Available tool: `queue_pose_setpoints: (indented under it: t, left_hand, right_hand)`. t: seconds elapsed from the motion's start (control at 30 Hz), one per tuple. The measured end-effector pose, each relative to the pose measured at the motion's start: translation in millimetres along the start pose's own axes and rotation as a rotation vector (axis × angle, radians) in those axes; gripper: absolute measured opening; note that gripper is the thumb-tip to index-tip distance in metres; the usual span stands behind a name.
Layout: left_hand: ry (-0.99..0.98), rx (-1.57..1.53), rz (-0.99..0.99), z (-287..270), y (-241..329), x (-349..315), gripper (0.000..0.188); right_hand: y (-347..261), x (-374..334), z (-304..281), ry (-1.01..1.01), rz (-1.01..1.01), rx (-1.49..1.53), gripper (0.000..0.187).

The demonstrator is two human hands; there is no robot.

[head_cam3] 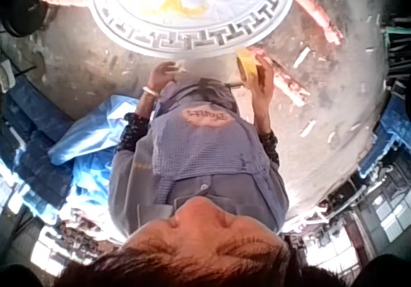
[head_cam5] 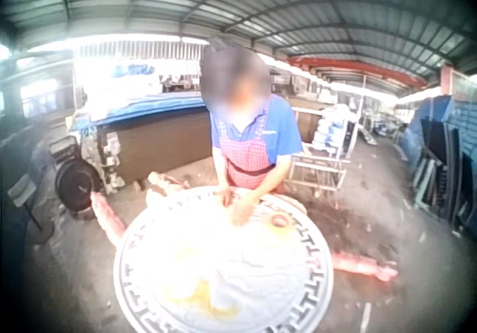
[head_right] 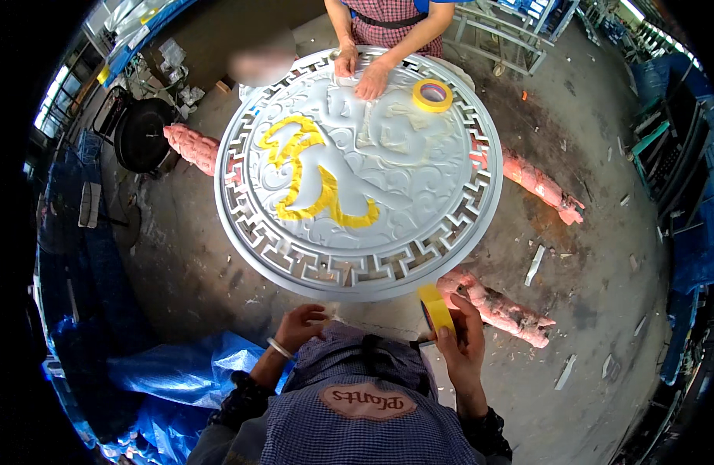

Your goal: The person applies yellow masking tape to a large white decorative circular panel, carefully following the contours of a raised design. Another person works on the same panel in the background.

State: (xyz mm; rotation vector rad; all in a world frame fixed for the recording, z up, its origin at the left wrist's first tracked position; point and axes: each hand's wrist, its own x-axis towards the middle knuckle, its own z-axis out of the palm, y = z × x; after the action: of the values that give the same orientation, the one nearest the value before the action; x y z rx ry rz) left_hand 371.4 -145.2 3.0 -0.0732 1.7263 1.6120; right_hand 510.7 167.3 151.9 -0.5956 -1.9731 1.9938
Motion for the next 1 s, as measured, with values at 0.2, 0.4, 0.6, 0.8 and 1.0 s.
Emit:
queue_pose_setpoints:
  t: [0.2, 0.4, 0.6, 0.8, 1.0]
  left_hand:
    - [-0.063, -0.362, -0.152, 7.5, -26.4, 30.4, 0.026]
    - [-0.026, -0.448, -0.119, 4.3, -68.5, 48.5, 0.018]
    - [0.05, -0.327, 0.004, 15.5, -79.3, 61.0, 0.022]
    - [0.149, -0.113, 0.125, 17.9, -108.1, 65.3, 0.026]
    - [0.225, 0.067, 0.224, 5.4, -126.0, 78.2, 0.037]
  right_hand:
    - [-12.3, -45.4, 36.2, 0.081, -0.016, -0.059, 0.051]
    - [-13.6, -63.0, 65.9, 0.076, 0.005, -0.054, 0.049]
    - [-30.0, -49.1, 83.6, 0.001, 0.016, -0.031, 0.046]
    - [-0.8, -35.1, 70.7, -0.096, 0.125, 0.061, 0.048]
    - [-14.3, 3.6, 36.6, -0.249, 0.046, 0.091, 0.046]
